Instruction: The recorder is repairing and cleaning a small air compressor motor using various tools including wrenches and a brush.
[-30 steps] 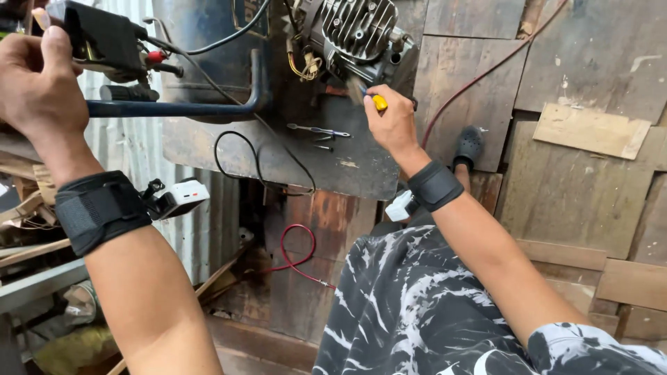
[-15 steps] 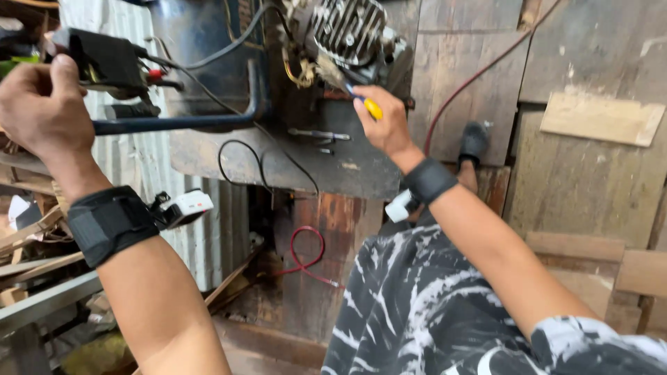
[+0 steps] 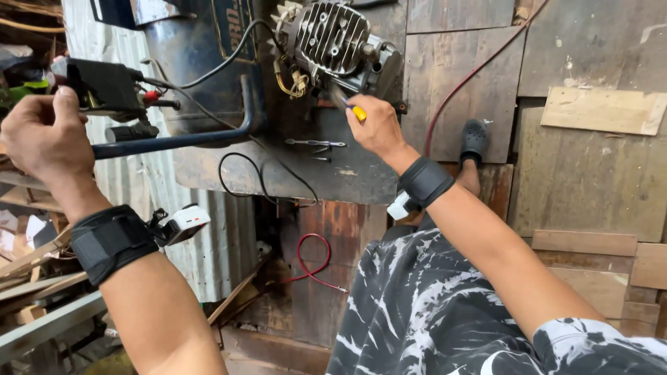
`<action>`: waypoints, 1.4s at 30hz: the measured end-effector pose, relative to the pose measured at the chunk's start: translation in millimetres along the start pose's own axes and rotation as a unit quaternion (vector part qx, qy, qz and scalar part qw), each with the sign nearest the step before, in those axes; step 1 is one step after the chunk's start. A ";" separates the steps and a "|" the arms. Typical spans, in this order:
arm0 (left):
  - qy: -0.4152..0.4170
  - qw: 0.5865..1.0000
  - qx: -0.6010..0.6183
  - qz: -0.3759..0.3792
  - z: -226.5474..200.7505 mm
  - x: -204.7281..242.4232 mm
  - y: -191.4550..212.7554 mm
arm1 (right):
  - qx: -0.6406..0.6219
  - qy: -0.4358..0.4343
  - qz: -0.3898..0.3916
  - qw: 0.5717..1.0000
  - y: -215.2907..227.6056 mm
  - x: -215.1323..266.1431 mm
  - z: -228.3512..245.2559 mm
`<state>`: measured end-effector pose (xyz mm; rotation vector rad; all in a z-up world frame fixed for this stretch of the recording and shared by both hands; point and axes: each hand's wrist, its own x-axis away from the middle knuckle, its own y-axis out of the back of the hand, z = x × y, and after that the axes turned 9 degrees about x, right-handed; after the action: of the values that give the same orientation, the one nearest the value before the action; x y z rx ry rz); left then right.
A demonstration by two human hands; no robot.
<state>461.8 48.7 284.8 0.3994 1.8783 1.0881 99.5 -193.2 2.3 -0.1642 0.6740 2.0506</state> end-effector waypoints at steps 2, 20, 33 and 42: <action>0.002 1.000 -0.002 0.006 -8.6 2.0 5.1 | 0.010 -0.031 0.004 0.999 1.5 13.1 -6.4; 0.014 0.999 -0.038 -0.005 -10.5 0.8 4.3 | -0.041 0.007 0.012 0.999 9.2 -5.5 -1.2; 0.006 1.000 -0.005 -0.020 -19.2 1.7 5.5 | 0.000 -0.046 0.042 0.998 -2.0 2.0 -20.3; 0.017 1.000 0.005 -0.021 -35.0 4.0 8.7 | 0.043 -0.023 0.062 0.997 -3.4 4.3 -19.7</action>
<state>429.4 37.8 296.9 0.3475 1.9152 1.0631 97.0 -198.9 -17.2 -0.0265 0.7581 2.1334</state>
